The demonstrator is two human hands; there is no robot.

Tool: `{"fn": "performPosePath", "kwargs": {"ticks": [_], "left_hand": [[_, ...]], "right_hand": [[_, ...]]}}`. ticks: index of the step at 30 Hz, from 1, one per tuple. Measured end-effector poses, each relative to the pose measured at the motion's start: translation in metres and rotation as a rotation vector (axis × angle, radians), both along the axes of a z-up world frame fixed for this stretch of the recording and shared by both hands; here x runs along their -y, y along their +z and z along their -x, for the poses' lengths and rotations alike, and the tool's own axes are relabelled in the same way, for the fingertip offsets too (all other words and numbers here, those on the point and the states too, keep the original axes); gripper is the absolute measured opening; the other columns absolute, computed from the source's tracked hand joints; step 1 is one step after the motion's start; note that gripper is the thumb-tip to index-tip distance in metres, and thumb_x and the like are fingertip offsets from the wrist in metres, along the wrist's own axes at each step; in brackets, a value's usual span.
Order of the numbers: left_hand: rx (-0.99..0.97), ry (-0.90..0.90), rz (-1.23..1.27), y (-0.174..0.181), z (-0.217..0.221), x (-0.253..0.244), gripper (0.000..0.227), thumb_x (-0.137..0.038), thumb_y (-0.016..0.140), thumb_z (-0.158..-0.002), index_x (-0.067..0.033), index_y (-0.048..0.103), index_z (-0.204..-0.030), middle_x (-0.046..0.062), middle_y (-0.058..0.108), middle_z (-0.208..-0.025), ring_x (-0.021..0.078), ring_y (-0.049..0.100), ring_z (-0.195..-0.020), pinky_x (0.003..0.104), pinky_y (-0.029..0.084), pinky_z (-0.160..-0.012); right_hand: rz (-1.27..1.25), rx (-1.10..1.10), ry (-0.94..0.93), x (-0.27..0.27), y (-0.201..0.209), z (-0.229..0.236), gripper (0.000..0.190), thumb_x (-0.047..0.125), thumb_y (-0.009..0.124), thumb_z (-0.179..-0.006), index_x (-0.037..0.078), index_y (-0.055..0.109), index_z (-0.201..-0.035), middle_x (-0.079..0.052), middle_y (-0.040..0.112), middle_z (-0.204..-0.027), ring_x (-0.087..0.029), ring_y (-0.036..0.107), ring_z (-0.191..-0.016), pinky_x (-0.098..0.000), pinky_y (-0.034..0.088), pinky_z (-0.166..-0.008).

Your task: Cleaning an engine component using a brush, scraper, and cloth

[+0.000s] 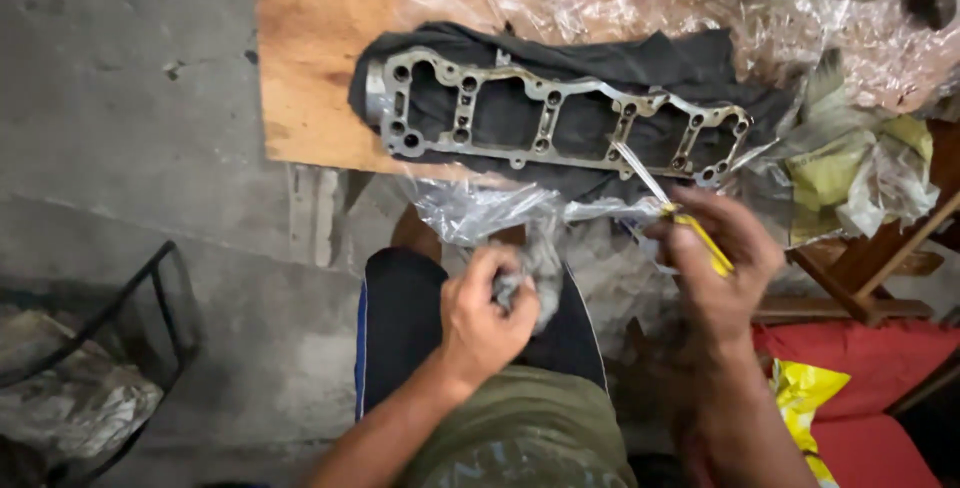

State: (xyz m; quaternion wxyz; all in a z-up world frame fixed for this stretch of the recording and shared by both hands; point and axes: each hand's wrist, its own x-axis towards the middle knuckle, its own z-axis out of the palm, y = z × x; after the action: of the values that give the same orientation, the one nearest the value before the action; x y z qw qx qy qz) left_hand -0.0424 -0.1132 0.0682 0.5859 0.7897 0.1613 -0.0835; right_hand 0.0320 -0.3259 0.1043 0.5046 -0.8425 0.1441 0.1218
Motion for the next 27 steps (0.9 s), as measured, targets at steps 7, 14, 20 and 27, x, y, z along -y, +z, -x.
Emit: {"fn": "performPosePath", "kwargs": {"ticks": [7,14,20,27], "left_hand": [[0.176,0.1,-0.257,-0.047,-0.022,-0.022,0.025,-0.013,0.075,-0.075,-0.0114,0.073,-0.1,0.01,0.076,-0.087,0.034,0.074,-0.075,0.042,0.058,-0.063],[0.277,0.143,-0.631,-0.081,-0.03,-0.042,0.035,-0.037,0.076,-0.09,-0.0171,0.07,-0.118,0.002,0.075,-0.098,0.0258,0.074,-0.08,0.038,0.059,-0.064],[0.299,0.1,-0.738,-0.101,-0.032,-0.051,0.037,-0.045,0.073,-0.09,-0.0213,0.071,-0.119,-0.001,0.069,-0.085,0.0252,0.071,-0.067,0.038,0.058,-0.058],[0.335,0.055,-0.811,-0.097,-0.036,-0.056,0.033,-0.042,0.069,-0.094,-0.0226,0.072,-0.121,-0.001,0.06,-0.076,0.0229,0.067,-0.062,0.035,0.057,-0.056]], "right_hand": [[0.03,0.073,0.268,-0.016,-0.033,-0.022,0.022,0.009,0.087,-0.078,0.005,0.08,-0.1,-0.01,0.076,-0.089,-0.021,0.075,-0.08,-0.029,0.059,-0.073],[-0.21,0.127,0.025,-0.097,-0.054,-0.027,0.017,0.001,0.073,-0.091,-0.009,0.074,-0.105,-0.017,0.064,-0.063,-0.012,0.057,-0.047,-0.0266,0.048,-0.044],[-0.26,0.08,-0.129,-0.121,-0.078,-0.029,0.017,0.001,0.068,-0.095,-0.014,0.069,-0.103,-0.022,0.06,-0.059,-0.018,0.057,-0.039,-0.0279,0.045,-0.036],[-0.332,-0.021,-0.488,-0.129,-0.1,-0.022,0.015,0.009,0.068,-0.095,-0.007,0.07,-0.094,-0.015,0.056,-0.053,-0.016,0.055,-0.034,-0.0247,0.042,-0.031]]}}
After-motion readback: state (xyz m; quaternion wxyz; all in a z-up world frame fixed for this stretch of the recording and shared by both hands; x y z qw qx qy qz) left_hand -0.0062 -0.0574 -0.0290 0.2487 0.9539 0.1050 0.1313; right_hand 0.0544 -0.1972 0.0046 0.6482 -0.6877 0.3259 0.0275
